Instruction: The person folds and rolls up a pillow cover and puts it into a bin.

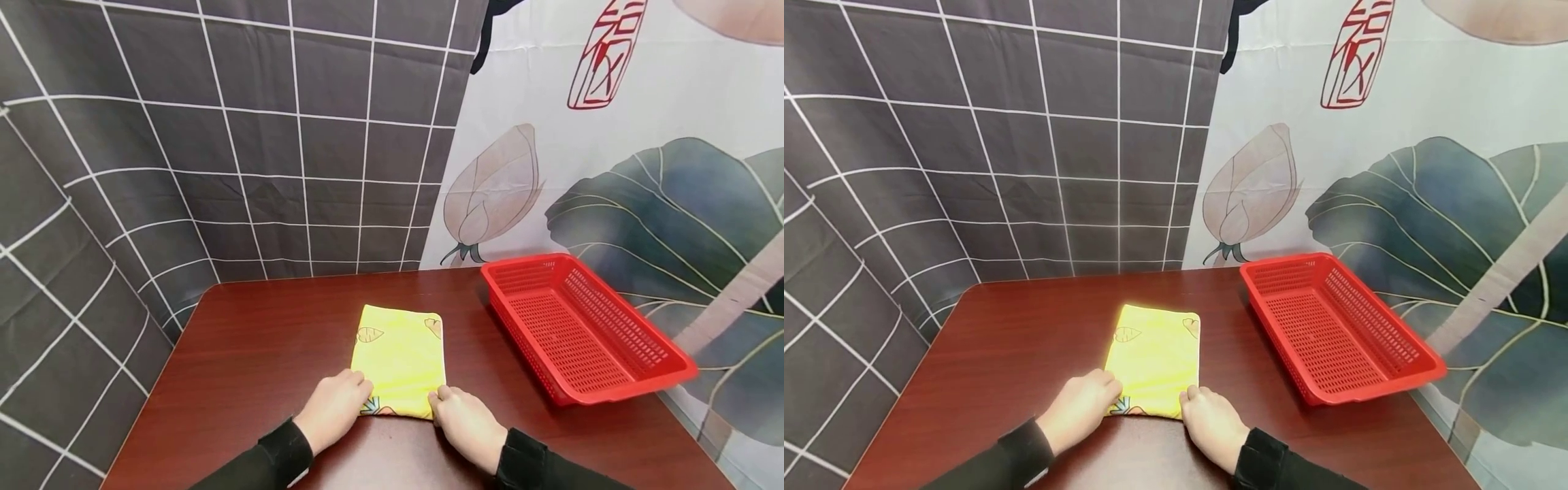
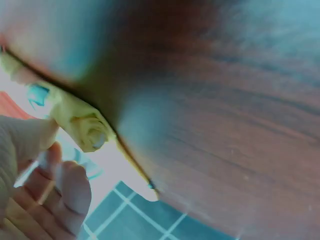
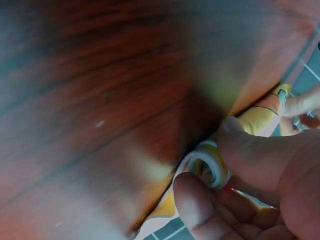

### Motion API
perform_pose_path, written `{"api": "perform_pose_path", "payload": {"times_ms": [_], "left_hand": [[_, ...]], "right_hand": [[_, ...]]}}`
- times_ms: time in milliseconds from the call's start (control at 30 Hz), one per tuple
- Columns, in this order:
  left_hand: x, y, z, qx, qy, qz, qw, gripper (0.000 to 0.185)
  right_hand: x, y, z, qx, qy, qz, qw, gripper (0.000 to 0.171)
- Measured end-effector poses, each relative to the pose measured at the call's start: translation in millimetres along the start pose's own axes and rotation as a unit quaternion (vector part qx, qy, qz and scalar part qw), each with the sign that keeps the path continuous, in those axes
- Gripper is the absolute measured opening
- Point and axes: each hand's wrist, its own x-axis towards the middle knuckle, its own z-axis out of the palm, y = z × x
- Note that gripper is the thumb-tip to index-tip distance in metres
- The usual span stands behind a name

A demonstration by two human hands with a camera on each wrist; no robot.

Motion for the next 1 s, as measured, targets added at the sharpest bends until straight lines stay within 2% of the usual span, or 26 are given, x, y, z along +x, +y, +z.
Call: {"api": "perform_pose_path", "payload": {"times_ms": [67, 133, 267, 333, 433, 600, 800, 1000], "left_hand": [[-5.3, 5.2, -1.4, 0.002, 0.013, 0.029, 0.9995, 0.015], [-10.7, 9.9, -3.6, -0.007, 0.006, 0.037, 0.9993, 0.018], [-17.6, 15.2, -7.3, -0.012, -0.005, 0.031, 0.9994, 0.026], [-18.6, 15.4, -5.9, 0.001, 0.004, 0.032, 0.9995, 0.026], [-18.3, 14.3, -1.3, 0.008, 0.011, 0.019, 0.9997, 0.02], [-15.5, 10.2, 2.8, 0.017, 0.0, 0.001, 0.9998, 0.009], [-12.9, 4.8, 2.9, 0.07, -0.003, 0.048, 0.9964, 0.007], [-11.7, 0.9, 6.7, 0.114, 0.002, 0.081, 0.9901, 0.008]], "right_hand": [[1.8, 0.9, 0.1, 0.015, 0.001, 0.005, 1.0, 0.016], [2.6, 0.8, -1.4, 0.024, -0.003, 0.008, 1.0, 0.019], [3.7, 1.1, -2.2, 0.033, 0.001, 0.015, 0.999, 0.022], [3.9, 1.2, -1.9, 0.032, 0.006, 0.016, 0.999, 0.022], [3.7, 1.3, -0.3, 0.027, 0.008, 0.015, 0.999, 0.022], [3.0, -0.1, 2.0, 0.022, 0.014, 0.012, 1.0, 0.021], [3.5, -0.6, 3.4, 0.019, 0.023, 0.014, 0.999, 0.022], [4.1, -0.3, 3.1, 0.028, 0.007, 0.017, 0.999, 0.02]]}}
